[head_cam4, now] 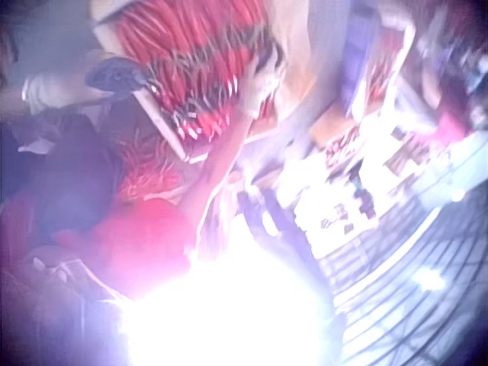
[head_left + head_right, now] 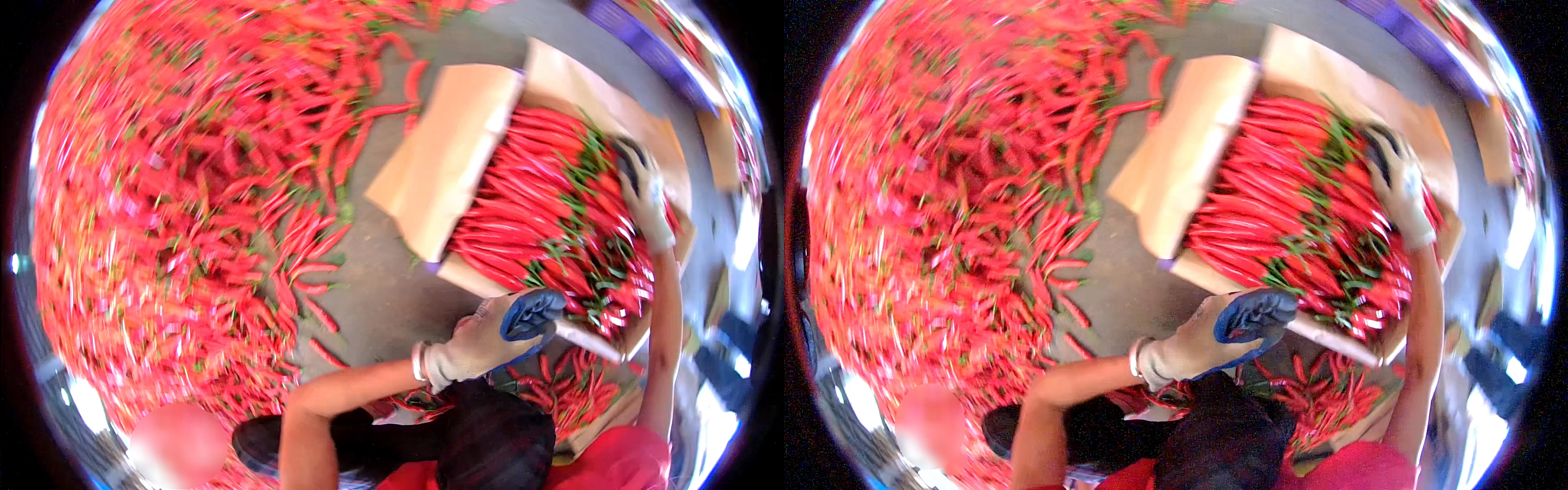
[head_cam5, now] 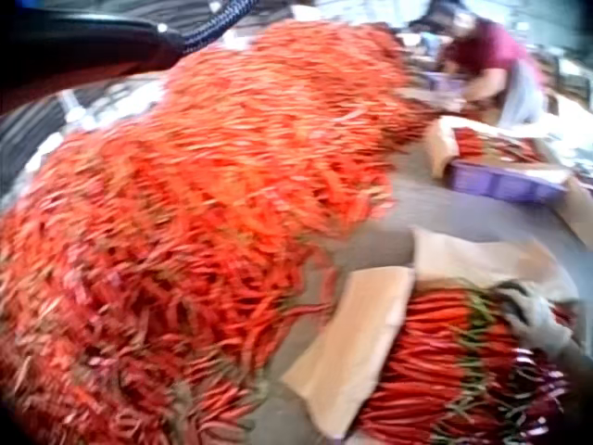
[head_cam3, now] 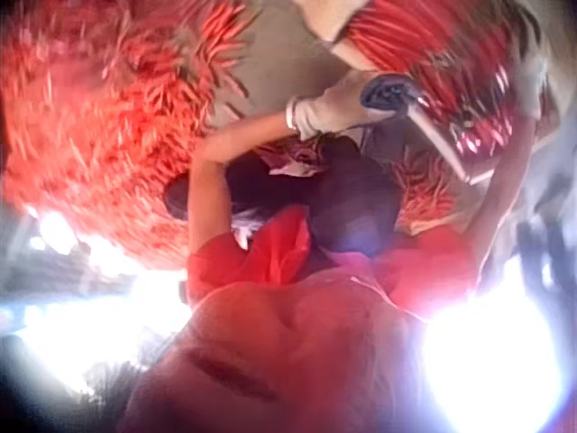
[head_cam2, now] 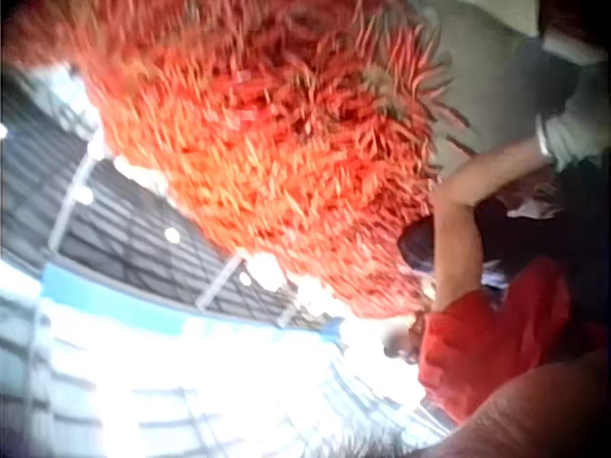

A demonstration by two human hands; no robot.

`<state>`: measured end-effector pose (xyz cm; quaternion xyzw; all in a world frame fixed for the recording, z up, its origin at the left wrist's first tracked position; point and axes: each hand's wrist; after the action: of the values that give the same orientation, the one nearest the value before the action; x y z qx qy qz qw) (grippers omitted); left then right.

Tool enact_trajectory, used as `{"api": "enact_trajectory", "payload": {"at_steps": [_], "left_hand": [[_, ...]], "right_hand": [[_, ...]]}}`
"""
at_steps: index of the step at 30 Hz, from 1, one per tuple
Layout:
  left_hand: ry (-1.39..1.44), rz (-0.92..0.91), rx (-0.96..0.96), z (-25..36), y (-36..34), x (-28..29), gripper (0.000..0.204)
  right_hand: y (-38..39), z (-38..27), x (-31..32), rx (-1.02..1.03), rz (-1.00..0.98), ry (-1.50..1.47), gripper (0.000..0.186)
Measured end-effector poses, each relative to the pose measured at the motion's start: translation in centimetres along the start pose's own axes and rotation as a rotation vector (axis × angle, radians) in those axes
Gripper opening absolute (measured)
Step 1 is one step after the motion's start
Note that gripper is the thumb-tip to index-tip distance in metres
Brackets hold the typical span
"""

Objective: The person picks red chilies by hand from a large pile on the floor and arranges them into rows inside a cardboard box lined with paper.

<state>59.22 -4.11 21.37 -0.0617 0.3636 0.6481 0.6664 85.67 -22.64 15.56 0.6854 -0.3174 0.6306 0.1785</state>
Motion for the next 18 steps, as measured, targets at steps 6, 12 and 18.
{"api": "enact_trajectory", "payload": {"at_steps": [6,12,18], "left_hand": [[-0.863,0.233,-0.086,4.0,8.7,9.2,0.038],[-1.061,0.292,0.204,5.4,17.3,16.9,0.039],[-0.812,0.631,-0.049,3.2,21.7,25.2,0.045]], "right_hand": [[-0.4,0.9,-0.4,-0.082,-0.083,-0.151,0.034],[-4.6,-14.9,4.5,0.047,0.019,-0.547,0.034],[-7.9,-33.6,0.6,0.546,-0.655,-0.437,0.043]]}}
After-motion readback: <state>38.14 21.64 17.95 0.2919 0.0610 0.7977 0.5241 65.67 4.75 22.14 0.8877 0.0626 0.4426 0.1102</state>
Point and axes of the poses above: each hand's wrist, its own y-axis away from the middle knuckle, its own x-axis out of the back of the hand, z = x × y, and after that the axes turned 10 degrees about y, right-handed
